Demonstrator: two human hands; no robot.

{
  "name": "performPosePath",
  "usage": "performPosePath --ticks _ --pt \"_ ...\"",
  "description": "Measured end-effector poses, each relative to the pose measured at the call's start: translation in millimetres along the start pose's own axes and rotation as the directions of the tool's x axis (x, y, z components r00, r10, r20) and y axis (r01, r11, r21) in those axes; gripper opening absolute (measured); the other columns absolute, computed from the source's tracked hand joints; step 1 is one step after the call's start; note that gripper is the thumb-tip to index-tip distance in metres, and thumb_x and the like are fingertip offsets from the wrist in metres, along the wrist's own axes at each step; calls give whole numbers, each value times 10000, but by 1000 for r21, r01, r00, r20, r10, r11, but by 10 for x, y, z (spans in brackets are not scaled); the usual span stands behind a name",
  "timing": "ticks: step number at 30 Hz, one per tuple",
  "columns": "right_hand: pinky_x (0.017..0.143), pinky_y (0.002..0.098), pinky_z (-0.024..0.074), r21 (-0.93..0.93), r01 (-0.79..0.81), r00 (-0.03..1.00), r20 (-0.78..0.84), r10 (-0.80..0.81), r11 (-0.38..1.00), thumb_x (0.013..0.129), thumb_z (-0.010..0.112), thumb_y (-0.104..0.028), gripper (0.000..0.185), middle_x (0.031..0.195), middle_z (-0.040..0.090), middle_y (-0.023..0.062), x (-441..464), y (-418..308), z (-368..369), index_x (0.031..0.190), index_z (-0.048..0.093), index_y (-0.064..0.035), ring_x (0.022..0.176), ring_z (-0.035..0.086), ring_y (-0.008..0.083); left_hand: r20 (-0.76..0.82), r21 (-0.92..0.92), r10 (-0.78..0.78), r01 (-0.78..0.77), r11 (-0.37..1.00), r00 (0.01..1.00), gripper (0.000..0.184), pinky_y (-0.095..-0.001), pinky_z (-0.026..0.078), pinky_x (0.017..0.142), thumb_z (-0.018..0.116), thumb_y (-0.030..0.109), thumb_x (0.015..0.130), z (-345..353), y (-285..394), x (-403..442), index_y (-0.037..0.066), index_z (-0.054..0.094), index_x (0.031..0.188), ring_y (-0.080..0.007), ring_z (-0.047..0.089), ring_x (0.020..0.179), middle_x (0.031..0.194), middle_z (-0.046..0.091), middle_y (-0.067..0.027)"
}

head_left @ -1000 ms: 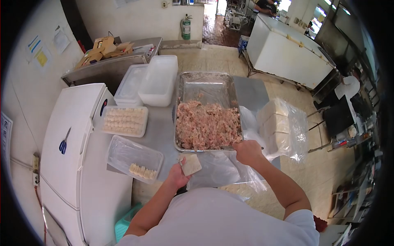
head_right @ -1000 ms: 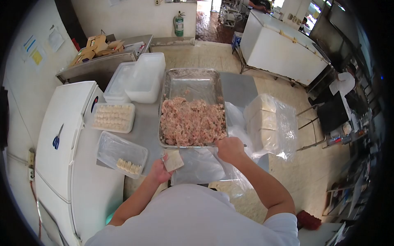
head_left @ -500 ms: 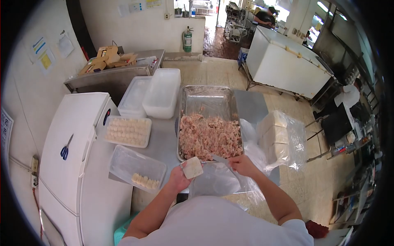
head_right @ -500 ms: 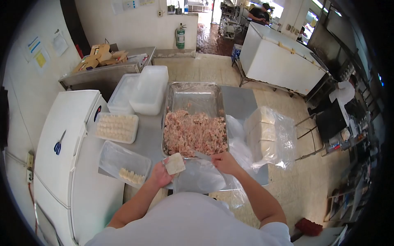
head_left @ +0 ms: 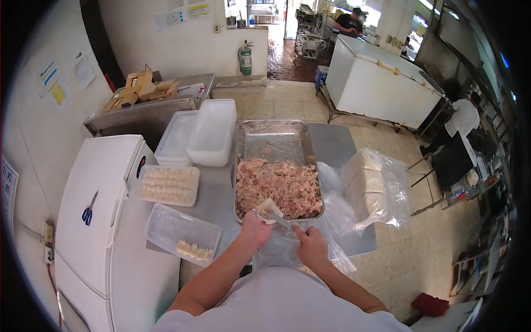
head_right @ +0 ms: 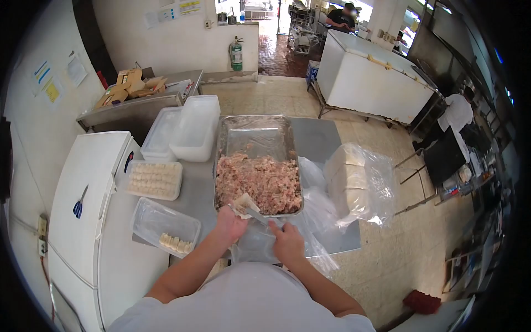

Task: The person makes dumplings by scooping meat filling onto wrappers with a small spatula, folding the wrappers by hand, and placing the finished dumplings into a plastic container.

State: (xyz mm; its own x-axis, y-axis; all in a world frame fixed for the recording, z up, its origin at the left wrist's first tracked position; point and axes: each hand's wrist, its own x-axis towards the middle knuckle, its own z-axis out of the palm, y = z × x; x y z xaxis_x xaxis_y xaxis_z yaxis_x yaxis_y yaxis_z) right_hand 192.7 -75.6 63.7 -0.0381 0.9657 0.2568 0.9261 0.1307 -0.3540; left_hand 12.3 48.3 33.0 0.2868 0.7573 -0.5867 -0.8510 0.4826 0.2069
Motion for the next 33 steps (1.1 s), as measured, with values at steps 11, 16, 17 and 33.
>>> performPosePath --ticks 11,16,17,33 --pt "647 430 519 -7 122 991 -60 -122 993 774 673 -42 545 872 578 78 276 -79 -245 1275 711 -253 826 627 292 30 220 16 -22 975 999 524 -526 456 1071 241 426 1129 279 119 -224 28 524 1318 -336 600 1143 1227 618 -155" --pt "655 432 524 65 36 999 2 -36 997 822 670 -67 489 863 584 83 224 -56 -422 1275 711 -249 817 632 292 55 137 135 -142 980 989 568 -532 478 1025 217 461 1125 233 229 -106 35 566 1264 -329 609 1109 1199 631 -147" --pt "653 433 521 90 24 1000 -4 -24 996 846 665 -73 452 851 588 82 246 -64 -353 1261 718 -244 810 635 291 89 133 111 -122 984 990 569 -524 479 1020 237 467 1123 228 225 -108 32 577 1262 -321 612 1108 1196 639 -144" --pt "625 412 521 44 102 994 28 -104 994 905 654 -98 407 848 605 83 386 -212 -85 1287 711 -223 733 629 262 158 213 -21 -13 977 987 547 -498 456 1050 340 470 1107 503 345 -352 3 563 1285 -300 617 1091 1156 648 -144"
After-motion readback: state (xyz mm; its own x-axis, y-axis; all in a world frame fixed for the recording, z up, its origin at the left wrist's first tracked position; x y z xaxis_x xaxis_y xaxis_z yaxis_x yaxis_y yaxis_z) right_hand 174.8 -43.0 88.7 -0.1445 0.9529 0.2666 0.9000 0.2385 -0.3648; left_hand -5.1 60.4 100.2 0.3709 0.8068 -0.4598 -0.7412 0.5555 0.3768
